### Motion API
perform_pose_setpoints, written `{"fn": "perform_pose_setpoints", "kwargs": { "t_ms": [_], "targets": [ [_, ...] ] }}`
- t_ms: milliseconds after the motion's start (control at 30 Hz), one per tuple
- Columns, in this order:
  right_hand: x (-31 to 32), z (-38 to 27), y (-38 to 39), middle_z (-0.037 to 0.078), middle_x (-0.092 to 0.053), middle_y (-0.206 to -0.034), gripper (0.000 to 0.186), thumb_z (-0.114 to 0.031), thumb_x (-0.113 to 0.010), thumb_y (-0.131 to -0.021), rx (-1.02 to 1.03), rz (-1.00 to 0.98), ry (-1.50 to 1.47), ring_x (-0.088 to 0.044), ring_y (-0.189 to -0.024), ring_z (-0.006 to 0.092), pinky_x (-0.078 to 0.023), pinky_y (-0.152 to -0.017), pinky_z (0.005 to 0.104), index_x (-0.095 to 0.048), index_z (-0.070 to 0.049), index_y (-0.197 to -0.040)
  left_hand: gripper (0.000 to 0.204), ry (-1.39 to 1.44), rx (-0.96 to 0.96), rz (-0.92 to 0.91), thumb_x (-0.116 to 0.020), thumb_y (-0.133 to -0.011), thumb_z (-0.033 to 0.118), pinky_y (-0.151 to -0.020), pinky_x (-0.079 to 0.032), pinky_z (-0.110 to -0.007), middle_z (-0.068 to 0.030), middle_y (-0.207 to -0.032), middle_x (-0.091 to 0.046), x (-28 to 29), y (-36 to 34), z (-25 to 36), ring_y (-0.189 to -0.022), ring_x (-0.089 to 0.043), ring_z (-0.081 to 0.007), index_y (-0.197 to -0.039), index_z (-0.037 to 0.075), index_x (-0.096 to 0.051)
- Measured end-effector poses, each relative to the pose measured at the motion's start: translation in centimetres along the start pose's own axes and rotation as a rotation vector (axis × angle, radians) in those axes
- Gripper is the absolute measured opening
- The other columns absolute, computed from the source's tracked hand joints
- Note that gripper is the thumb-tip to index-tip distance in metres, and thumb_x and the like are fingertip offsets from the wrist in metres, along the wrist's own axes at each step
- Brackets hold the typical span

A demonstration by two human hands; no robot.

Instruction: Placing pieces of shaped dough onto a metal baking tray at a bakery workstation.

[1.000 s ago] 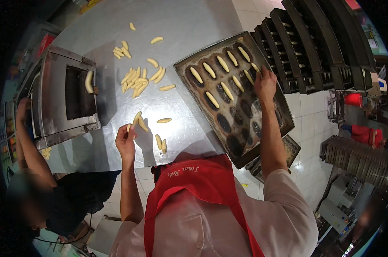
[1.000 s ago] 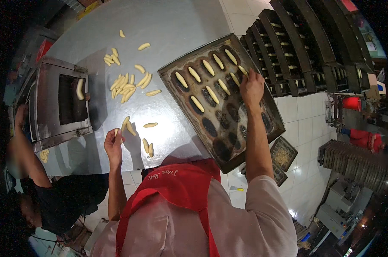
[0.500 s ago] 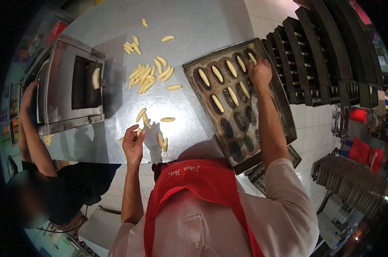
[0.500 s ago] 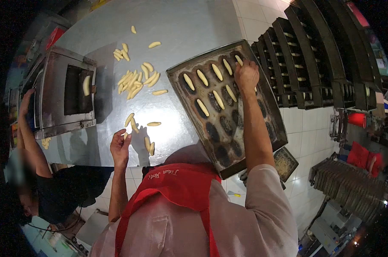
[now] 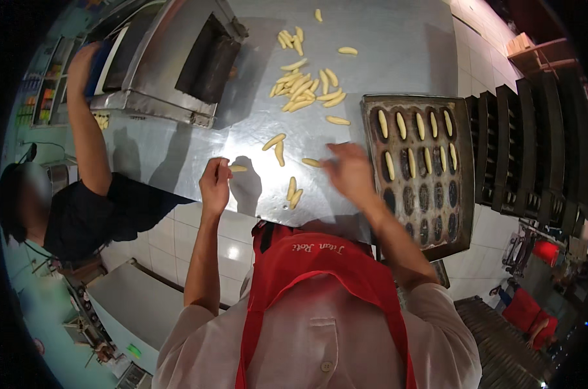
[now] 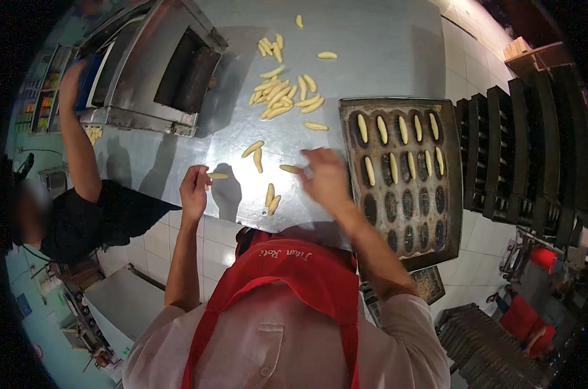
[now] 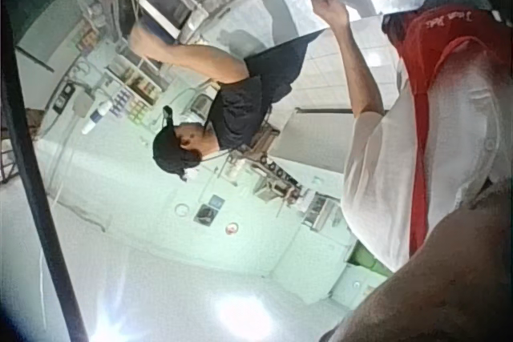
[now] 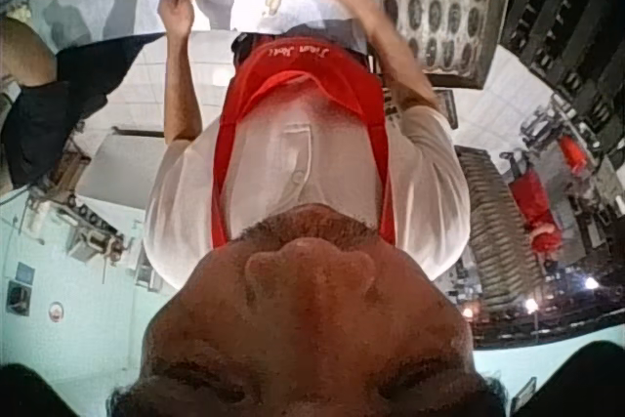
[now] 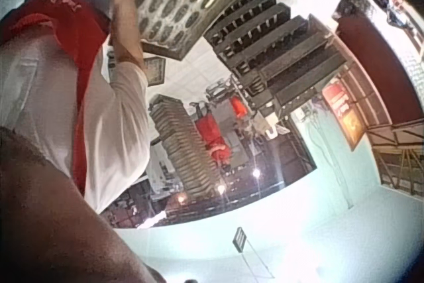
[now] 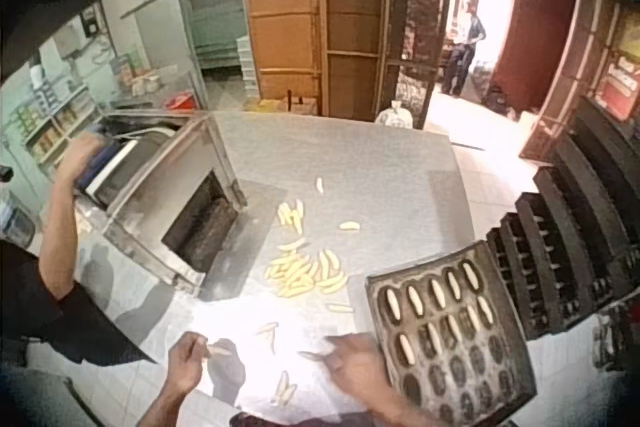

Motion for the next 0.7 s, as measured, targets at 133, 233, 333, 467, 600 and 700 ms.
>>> {"fn": "perform_pose_setpoints", "kwargs": {
  "t_ms": [133, 233, 333, 467, 600, 700],
  "targets": [
    [-5.8, -1.2, 2.7, 0.017, -0.064, -0.110, 0.028, -0.008, -0.073, -0.087, 0.025, -0.077, 0.005, -0.064, -0.099, 0.0370, -0.053, -0.085, 0.0461, -0.069, -0.004, -0.114, 0.018, -0.187, -0.150, -0.001, -0.058, -0.105, 0.016, -0.069, -0.049, -0.032, -0.0122, -0.087, -0.066, 1.4, -2.0, 1.3, -0.077, -0.061, -0.0167, -0.108, 0.000, -0.065],
    [-3.4, -2.9, 6.0, 0.014, -0.064, -0.108, 0.020, -0.002, -0.068, -0.089, -0.039, 0.100, 0.061, -0.064, -0.098, 0.0364, -0.055, -0.086, 0.0470, -0.070, -0.003, -0.109, 0.020, -0.226, -0.234, -0.173, -0.066, -0.094, 0.007, -0.077, -0.052, -0.038, -0.0158, -0.101, -0.069, 3.2, -2.2, 1.3, -0.086, -0.066, -0.0283, -0.114, 0.001, -0.063],
    [-3.0, -3.7, 8.9, 0.029, -0.050, -0.142, 0.061, -0.030, -0.071, -0.093, -0.026, -0.045, 0.211, -0.049, -0.130, 0.0493, -0.043, -0.108, 0.0578, -0.052, -0.001, -0.144, 0.035, -0.377, -0.590, -0.241, -0.070, -0.087, 0.002, -0.087, -0.052, -0.044, -0.0156, -0.113, -0.067, 2.7, -3.5, 0.0, -0.104, -0.065, -0.0339, -0.121, 0.003, -0.061],
    [-6.9, -1.7, 2.2, 0.036, -0.025, -0.160, 0.085, -0.052, -0.059, -0.098, -0.041, -0.132, 0.459, -0.023, -0.149, 0.0550, -0.020, -0.118, 0.0705, -0.031, -0.001, -0.160, 0.046, -0.604, -0.606, -0.576, -0.073, -0.079, -0.002, -0.095, -0.051, -0.048, -0.0169, -0.115, -0.066, 2.0, -5.2, -1.1, -0.111, -0.062, -0.0370, -0.123, 0.004, -0.061],
    [-7.0, 0.8, -4.8, 0.034, -0.026, -0.162, 0.084, -0.051, -0.056, -0.099, -0.109, 0.141, 0.334, -0.021, -0.151, 0.0529, -0.019, -0.122, 0.0641, -0.030, 0.003, -0.158, 0.026, -0.153, -0.459, -0.442, -0.072, -0.090, 0.002, -0.081, -0.054, -0.038, -0.0159, -0.108, -0.069, 1.0, -6.9, -2.3, -0.092, -0.068, -0.0285, -0.114, 0.003, -0.063],
    [-8.1, -1.3, -0.3, 0.032, -0.031, -0.159, 0.079, -0.044, -0.060, -0.099, -0.167, 0.065, 0.436, -0.027, -0.149, 0.0506, -0.021, -0.122, 0.0618, -0.034, 0.005, -0.155, 0.018, 0.040, -0.114, -0.502, -0.069, -0.097, 0.008, -0.076, -0.053, -0.034, -0.0151, -0.100, -0.070, -0.4, -9.5, -4.2, -0.085, -0.068, -0.0226, -0.112, 0.002, -0.062]
  ]
}}
Point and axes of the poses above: each hand's wrist, its own y-axis away from the middle knuckle, its own x-axis out of the back of the hand, z = x × y, the point moved 1 cm from there along -y, towards the middle knuckle
